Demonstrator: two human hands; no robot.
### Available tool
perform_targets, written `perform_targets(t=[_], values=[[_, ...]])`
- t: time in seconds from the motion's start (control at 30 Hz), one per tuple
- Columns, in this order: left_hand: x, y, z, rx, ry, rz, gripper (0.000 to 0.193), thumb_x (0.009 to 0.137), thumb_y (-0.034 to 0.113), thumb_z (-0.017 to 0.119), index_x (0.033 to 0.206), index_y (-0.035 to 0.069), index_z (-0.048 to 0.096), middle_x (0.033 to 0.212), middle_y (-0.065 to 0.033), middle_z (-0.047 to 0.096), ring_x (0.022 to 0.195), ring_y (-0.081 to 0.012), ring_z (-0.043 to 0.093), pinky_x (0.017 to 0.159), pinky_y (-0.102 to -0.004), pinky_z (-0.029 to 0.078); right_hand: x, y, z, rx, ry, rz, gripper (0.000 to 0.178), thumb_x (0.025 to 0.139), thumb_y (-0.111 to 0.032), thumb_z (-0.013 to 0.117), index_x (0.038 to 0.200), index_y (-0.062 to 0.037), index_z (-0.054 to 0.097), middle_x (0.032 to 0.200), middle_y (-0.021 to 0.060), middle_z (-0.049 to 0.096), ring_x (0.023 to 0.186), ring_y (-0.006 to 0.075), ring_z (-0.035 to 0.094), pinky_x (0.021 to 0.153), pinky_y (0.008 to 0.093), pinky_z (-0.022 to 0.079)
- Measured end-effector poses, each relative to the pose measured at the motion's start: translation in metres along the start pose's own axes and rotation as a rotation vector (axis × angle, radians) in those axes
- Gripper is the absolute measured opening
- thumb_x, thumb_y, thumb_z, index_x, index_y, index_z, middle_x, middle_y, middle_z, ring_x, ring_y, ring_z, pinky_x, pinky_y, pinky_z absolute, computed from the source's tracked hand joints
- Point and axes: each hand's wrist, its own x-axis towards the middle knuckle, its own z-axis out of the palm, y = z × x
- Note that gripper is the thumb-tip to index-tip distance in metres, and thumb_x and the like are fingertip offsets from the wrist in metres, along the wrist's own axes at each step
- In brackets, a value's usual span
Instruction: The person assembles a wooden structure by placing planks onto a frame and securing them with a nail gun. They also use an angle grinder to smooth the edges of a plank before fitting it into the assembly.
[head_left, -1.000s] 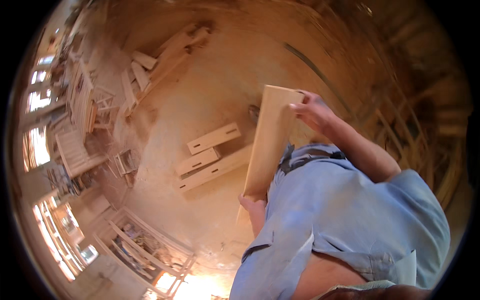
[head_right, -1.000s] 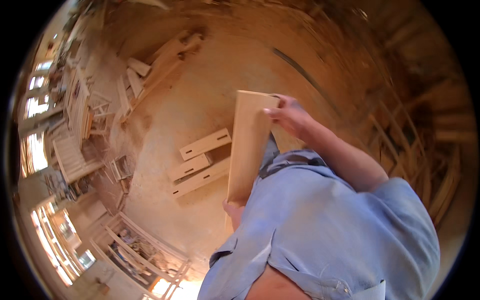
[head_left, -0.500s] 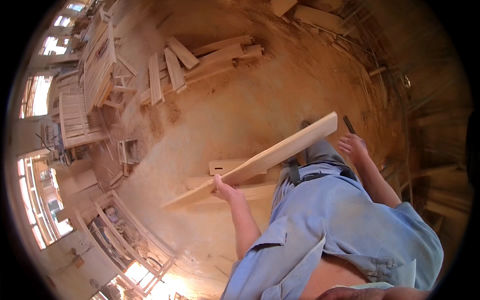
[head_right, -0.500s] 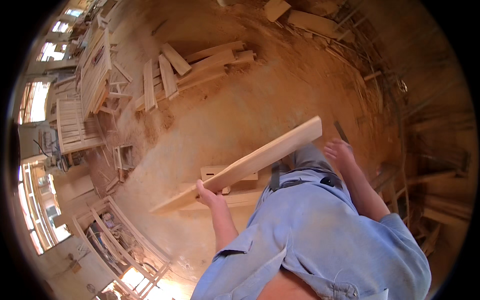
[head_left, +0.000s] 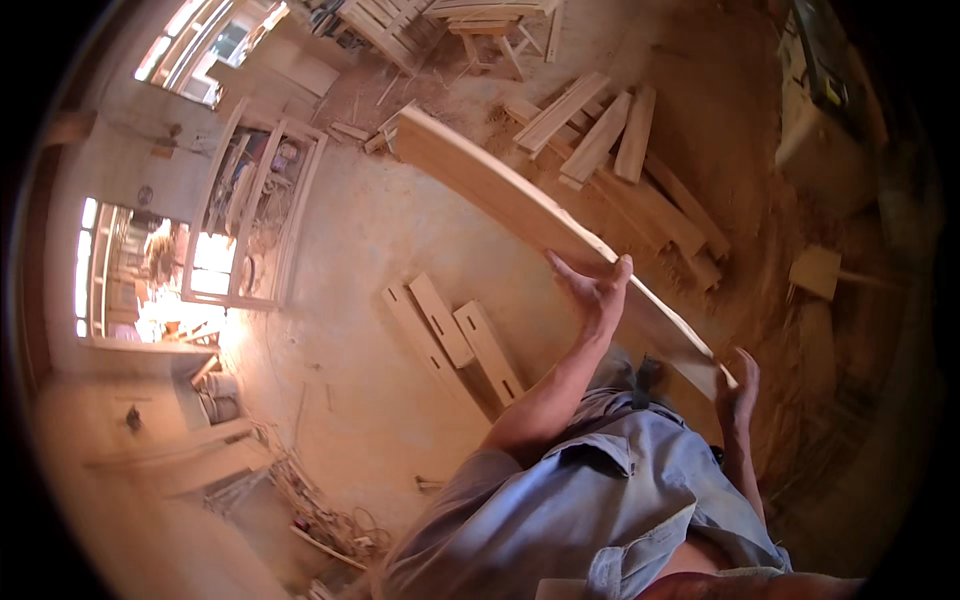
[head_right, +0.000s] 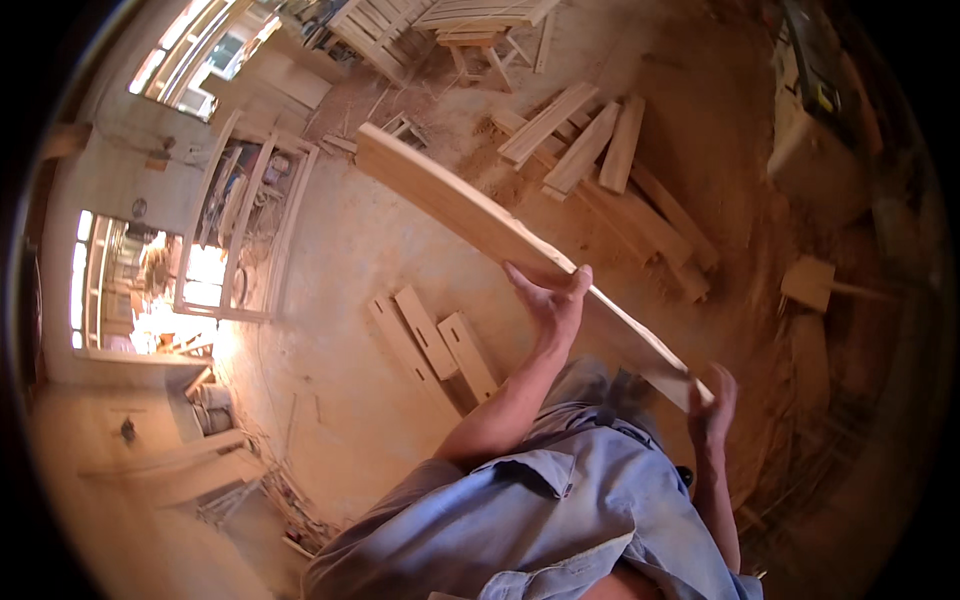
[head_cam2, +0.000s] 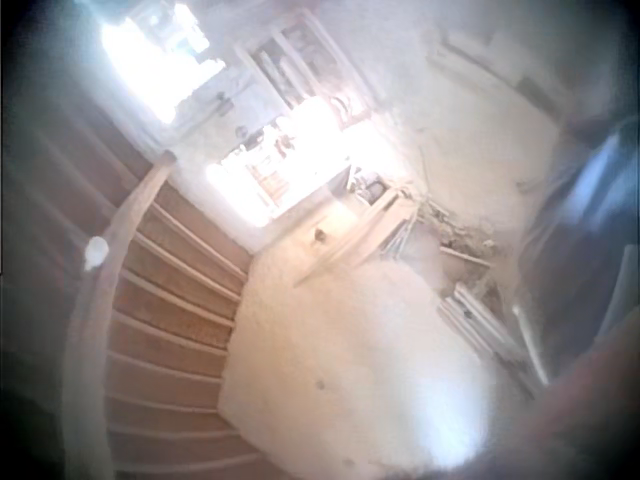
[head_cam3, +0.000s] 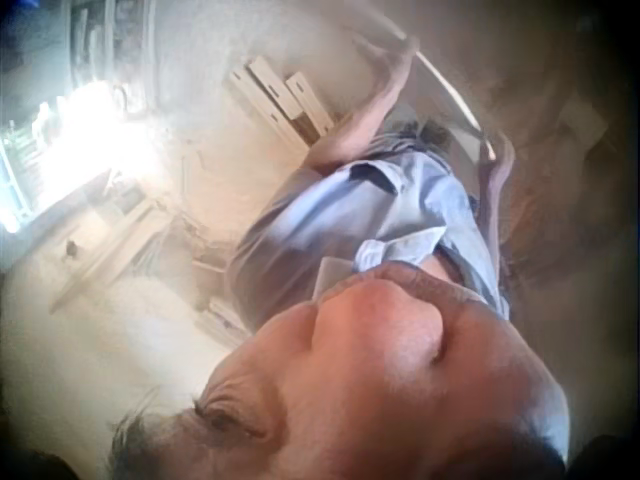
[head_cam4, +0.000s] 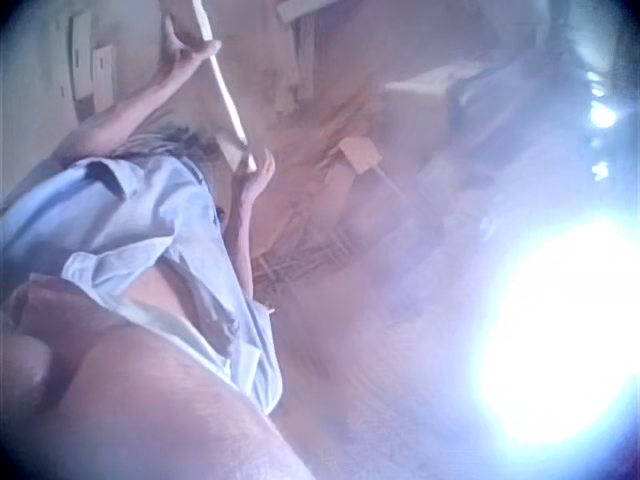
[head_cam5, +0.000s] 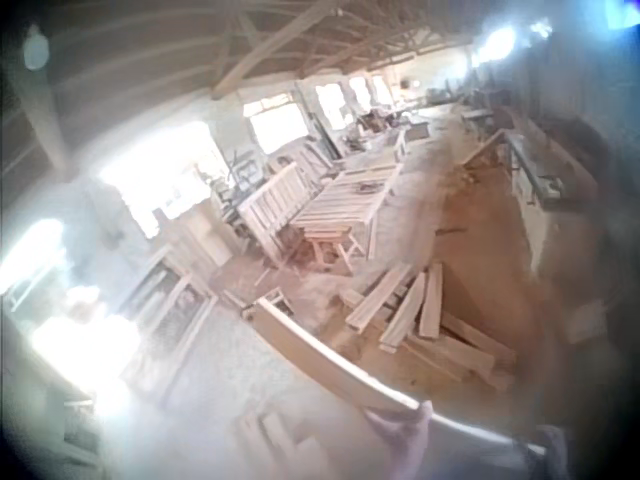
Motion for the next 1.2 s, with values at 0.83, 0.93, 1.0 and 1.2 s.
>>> perform_targets(t=[0.83, 0.93, 1.0, 1.2], values=[[0.092, 0.094, 0.412, 0.654, -0.959, 1.129, 0.075, 0.077, 0.021, 0.075, 0.146, 0.014, 0.047, 0.159, -0.0206, 0.024, 0.148, -0.0438, 0.018, 0.120, -0.0592, 0.014, 0.403, 0.227, -0.057, 0.064, -0.237, 0.365, 0.030, 0.075, -0.027, 0.075, 0.076, 0.0007, 0.064, 0.061, 0.0150, 0.055, 0.056, 0.0256, 0.056, 0.056, 0.0366, 0.045], [0.106, 0.093, 0.488, 0.981, -1.163, 1.335, 0.068, 0.081, 0.023, 0.066, 0.147, 0.016, 0.048, 0.164, -0.0168, 0.019, 0.151, -0.0397, 0.016, 0.121, -0.0573, 0.010, 0.471, 0.261, -0.050, 0.083, -0.326, 0.227, 0.028, 0.075, -0.032, 0.077, 0.079, -0.0047, 0.070, 0.072, 0.0187, 0.067, 0.067, 0.0358, 0.068, 0.061, 0.0418, 0.053], [0.118, 0.097, 0.538, 1.084, -1.171, 1.388, 0.074, 0.079, 0.030, 0.070, 0.148, 0.015, 0.046, 0.154, -0.0221, 0.032, 0.142, -0.0420, 0.027, 0.120, -0.0557, 0.015, 0.536, 0.291, -0.054, 0.120, -0.405, 0.049, 0.030, 0.074, -0.035, 0.079, 0.077, -0.0072, 0.070, 0.072, 0.0180, 0.067, 0.069, 0.0377, 0.068, 0.062, 0.0437, 0.054], [0.142, 0.106, 0.628, 1.045, -1.025, 0.945, 0.076, 0.077, 0.046, 0.074, 0.143, 0.017, 0.049, 0.109, -0.0200, 0.047, 0.102, -0.0397, 0.047, 0.089, -0.0530, 0.040, 0.737, 0.311, -0.071, -0.185, -0.842, -0.344, 0.033, 0.078, -0.037, 0.076, 0.072, -0.0074, 0.064, 0.071, 0.0152, 0.067, 0.070, 0.0373, 0.067, 0.063, 0.0481, 0.054]])
